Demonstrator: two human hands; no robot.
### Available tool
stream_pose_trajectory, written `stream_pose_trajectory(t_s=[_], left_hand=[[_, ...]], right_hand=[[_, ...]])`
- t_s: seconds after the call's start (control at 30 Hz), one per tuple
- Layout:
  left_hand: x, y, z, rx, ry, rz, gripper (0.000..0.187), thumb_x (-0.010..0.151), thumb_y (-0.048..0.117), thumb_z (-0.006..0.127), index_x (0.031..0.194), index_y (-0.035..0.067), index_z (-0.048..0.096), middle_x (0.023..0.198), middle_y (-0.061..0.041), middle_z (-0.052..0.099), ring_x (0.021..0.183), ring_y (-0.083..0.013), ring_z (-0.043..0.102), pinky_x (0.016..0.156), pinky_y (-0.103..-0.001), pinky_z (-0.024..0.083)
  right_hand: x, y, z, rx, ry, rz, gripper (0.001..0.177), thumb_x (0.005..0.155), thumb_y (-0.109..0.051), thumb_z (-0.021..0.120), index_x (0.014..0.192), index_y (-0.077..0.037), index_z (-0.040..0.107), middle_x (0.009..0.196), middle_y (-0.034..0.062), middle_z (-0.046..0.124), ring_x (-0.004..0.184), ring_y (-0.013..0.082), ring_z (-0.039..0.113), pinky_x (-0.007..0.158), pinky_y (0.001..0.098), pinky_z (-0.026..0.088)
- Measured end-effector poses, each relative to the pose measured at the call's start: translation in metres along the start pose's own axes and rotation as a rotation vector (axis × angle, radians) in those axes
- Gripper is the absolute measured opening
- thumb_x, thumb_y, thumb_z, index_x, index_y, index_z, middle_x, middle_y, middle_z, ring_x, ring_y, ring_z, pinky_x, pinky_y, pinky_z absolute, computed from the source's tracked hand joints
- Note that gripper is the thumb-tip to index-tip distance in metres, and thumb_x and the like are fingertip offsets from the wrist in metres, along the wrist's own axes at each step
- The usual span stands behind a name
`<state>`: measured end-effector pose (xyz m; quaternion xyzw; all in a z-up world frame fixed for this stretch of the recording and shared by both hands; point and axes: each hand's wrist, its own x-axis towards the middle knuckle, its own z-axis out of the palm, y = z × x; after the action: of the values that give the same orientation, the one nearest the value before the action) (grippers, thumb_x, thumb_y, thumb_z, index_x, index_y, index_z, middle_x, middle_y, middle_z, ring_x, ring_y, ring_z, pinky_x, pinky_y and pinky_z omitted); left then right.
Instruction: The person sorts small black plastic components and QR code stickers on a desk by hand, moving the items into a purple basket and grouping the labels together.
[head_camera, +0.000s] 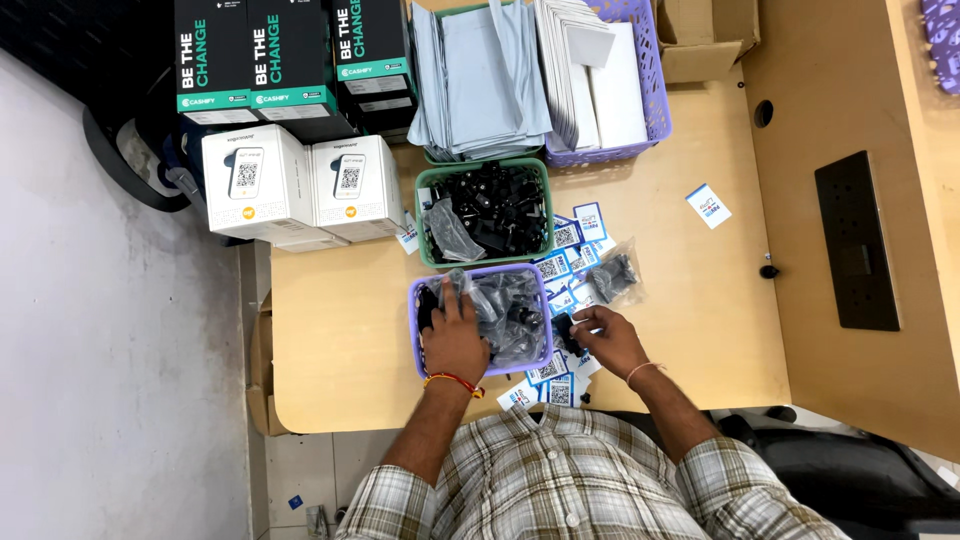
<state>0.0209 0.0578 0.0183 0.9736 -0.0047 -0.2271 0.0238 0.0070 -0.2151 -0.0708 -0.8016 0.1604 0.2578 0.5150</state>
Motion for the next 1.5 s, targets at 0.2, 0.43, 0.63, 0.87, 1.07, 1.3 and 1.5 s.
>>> stream_pose_trajectory(t_s=[0.2, 0.43, 0.63, 0.87, 1.07, 1.3, 1.5], left_hand=[[0.008, -0.009, 0.032, 0.087, -0.001, -0.107, 0.079, 0.09, 0.05, 0.068, 0.149, 0.002, 0.044, 0.166, -0.02, 0.023, 0.147, -0.0339, 0.033, 0.106, -0.053, 0.041], [0.03, -0.014, 0.069, 0.051, 0.015, -0.123, 0.092, 0.089, 0.05, 0.07, 0.15, -0.011, 0.037, 0.165, -0.029, 0.021, 0.148, -0.0412, 0.03, 0.109, -0.052, 0.039], [0.018, -0.005, 0.032, -0.046, 0.028, -0.135, 0.085, 0.085, 0.045, 0.073, 0.142, -0.012, 0.043, 0.16, -0.032, 0.025, 0.147, -0.0429, 0.029, 0.112, -0.053, 0.037], [-0.02, 0.041, 0.009, -0.337, 0.31, 0.192, 0.061, 0.076, 0.021, 0.078, 0.126, -0.004, 0.054, 0.148, -0.027, 0.044, 0.142, -0.0437, 0.036, 0.111, -0.056, 0.033], [-0.017, 0.042, 0.063, -0.192, 0.151, 0.493, 0.056, 0.084, 0.006, 0.062, 0.14, 0.003, 0.053, 0.156, -0.018, 0.044, 0.144, -0.035, 0.042, 0.117, -0.047, 0.035], [-0.017, 0.035, 0.086, -0.183, 0.186, 0.494, 0.06, 0.085, 0.003, 0.055, 0.146, 0.006, 0.05, 0.162, -0.015, 0.038, 0.146, -0.0318, 0.039, 0.117, -0.049, 0.031], [-0.022, 0.031, 0.053, -0.61, 0.055, 0.389, 0.078, 0.08, 0.023, 0.077, 0.145, 0.003, 0.04, 0.156, -0.018, 0.037, 0.144, -0.0391, 0.035, 0.115, -0.05, 0.034]], right_hand=[[0.0, 0.024, -0.01, -0.015, 0.022, 0.044, 0.034, 0.088, -0.018, 0.073, 0.118, -0.003, 0.07, 0.102, 0.0084, 0.078, 0.08, 0.0155, 0.074, 0.073, 0.0287, 0.059], [0.001, 0.014, -0.018, -0.255, 0.193, -0.049, 0.054, 0.084, -0.024, 0.077, 0.134, -0.015, 0.06, 0.139, 0.0141, 0.061, 0.091, 0.026, 0.076, 0.084, 0.0358, 0.059], [0.025, -0.014, -0.04, -0.864, 0.263, -0.081, 0.1, 0.074, -0.041, 0.085, 0.159, -0.034, 0.033, 0.166, 0.0188, 0.011, 0.135, 0.0505, 0.046, 0.096, 0.0538, 0.053], [0.044, -0.017, -0.039, -0.918, 0.058, 0.03, 0.081, 0.08, -0.045, 0.081, 0.15, -0.036, 0.042, 0.158, 0.0171, 0.03, 0.129, 0.0419, 0.054, 0.097, 0.0512, 0.056], [0.037, -0.007, -0.034, -1.042, 0.131, 0.027, 0.05, 0.083, -0.031, 0.078, 0.129, -0.026, 0.06, 0.138, 0.0107, 0.052, 0.12, 0.0366, 0.062, 0.087, 0.0484, 0.061], [0.058, 0.034, -0.052, -0.655, 0.208, 0.103, 0.044, 0.069, -0.028, 0.092, 0.105, -0.014, 0.071, 0.108, 0.0151, 0.066, 0.098, 0.0308, 0.069, 0.086, 0.0425, 0.06], [0.042, -0.039, -0.025, 0.252, 0.197, -0.099, 0.032, 0.078, -0.013, 0.077, 0.105, -0.006, 0.063, 0.105, 0.0127, 0.071, 0.08, 0.0193, 0.075, 0.062, 0.032, 0.062]])
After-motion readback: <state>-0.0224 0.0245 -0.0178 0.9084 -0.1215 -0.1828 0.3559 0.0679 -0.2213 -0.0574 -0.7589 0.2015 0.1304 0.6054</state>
